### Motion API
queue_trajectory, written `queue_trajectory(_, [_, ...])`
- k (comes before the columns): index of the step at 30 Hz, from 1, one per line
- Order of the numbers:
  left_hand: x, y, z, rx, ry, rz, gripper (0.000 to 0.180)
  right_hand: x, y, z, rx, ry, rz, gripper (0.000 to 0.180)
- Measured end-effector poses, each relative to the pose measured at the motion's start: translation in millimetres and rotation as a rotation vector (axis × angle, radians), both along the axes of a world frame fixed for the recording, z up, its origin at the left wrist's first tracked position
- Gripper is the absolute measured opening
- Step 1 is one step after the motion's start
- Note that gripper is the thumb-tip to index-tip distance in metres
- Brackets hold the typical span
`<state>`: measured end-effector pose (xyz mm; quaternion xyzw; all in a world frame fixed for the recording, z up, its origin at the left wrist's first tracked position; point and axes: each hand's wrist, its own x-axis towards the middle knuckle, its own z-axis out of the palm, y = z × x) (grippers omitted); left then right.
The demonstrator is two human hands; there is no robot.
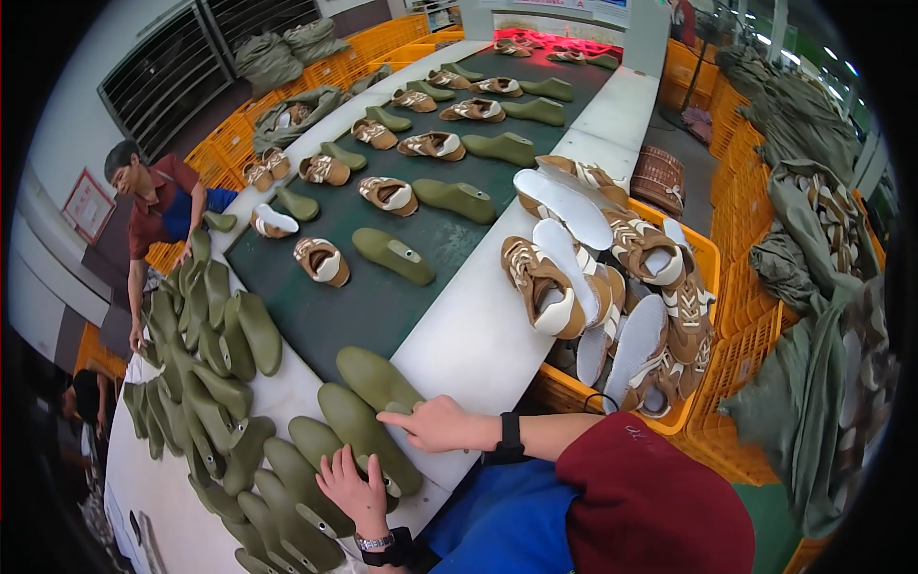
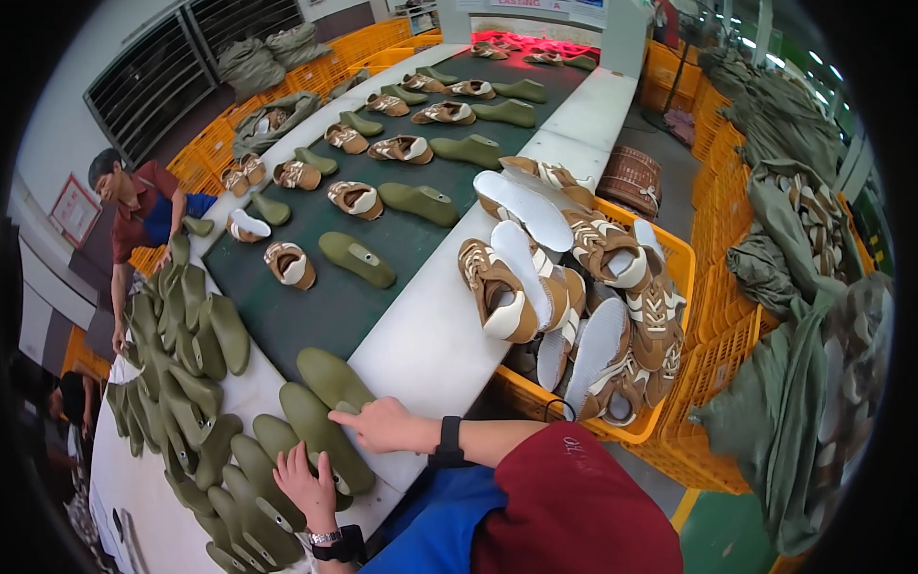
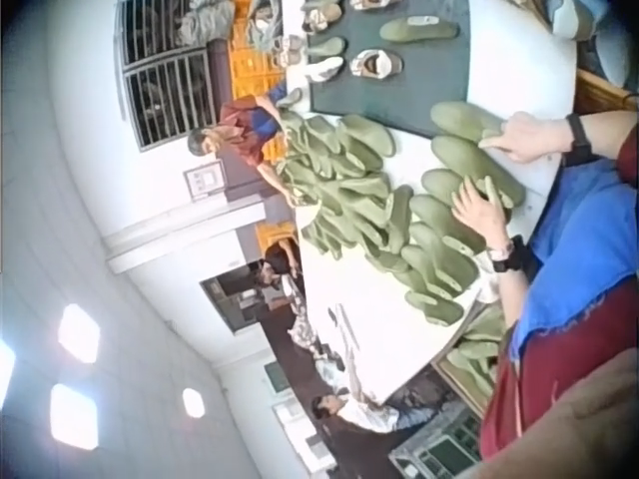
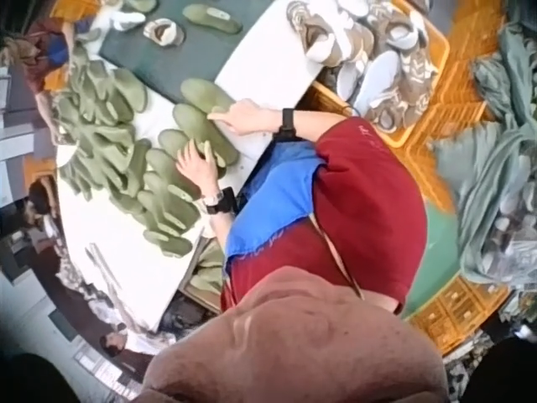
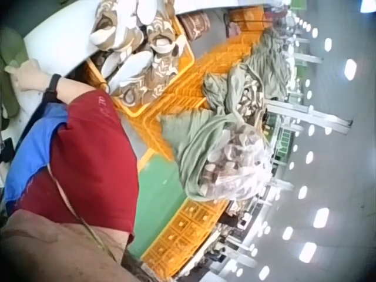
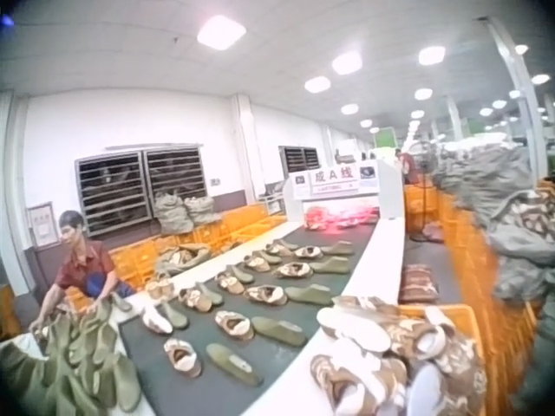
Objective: Sort and pair shoe components on an industrial conveyor table.
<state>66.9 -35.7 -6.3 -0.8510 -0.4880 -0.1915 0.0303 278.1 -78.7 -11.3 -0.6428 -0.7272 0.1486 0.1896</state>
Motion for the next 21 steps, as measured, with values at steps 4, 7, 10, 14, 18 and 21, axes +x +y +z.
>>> queue_trajectory(4, [-5.8,-1.5,-2.4,-0.030,-0.047,0.029,0.046,-4.2,-0.4,9.0,-0.113,-0.019,0.027,0.060])
queue_trajectory(7, [-4.0,1.3,2.8,-0.005,-0.086,0.010,0.046,-5.1,2.5,5.2,-0.059,0.006,0.051,0.062])
queue_trajectory(10, [9.0,6.1,10.7,0.040,-0.110,-0.044,0.044,2.7,1.8,11.8,-0.062,0.022,0.023,0.063])
queue_trajectory(14, [-1.3,4.4,9.5,0.048,-0.140,0.013,0.045,-1.6,7.2,17.6,-0.100,-0.019,0.038,0.064])
queue_trajectory(18, [-6.0,1.5,13.5,0.059,-0.177,0.004,0.045,-6.3,8.0,22.9,-0.173,-0.043,0.038,0.064])
queue_trajectory(21, [-4.1,-0.8,12.6,0.074,-0.223,-0.016,0.045,-6.7,1.5,29.1,-0.129,-0.074,0.068,0.063])
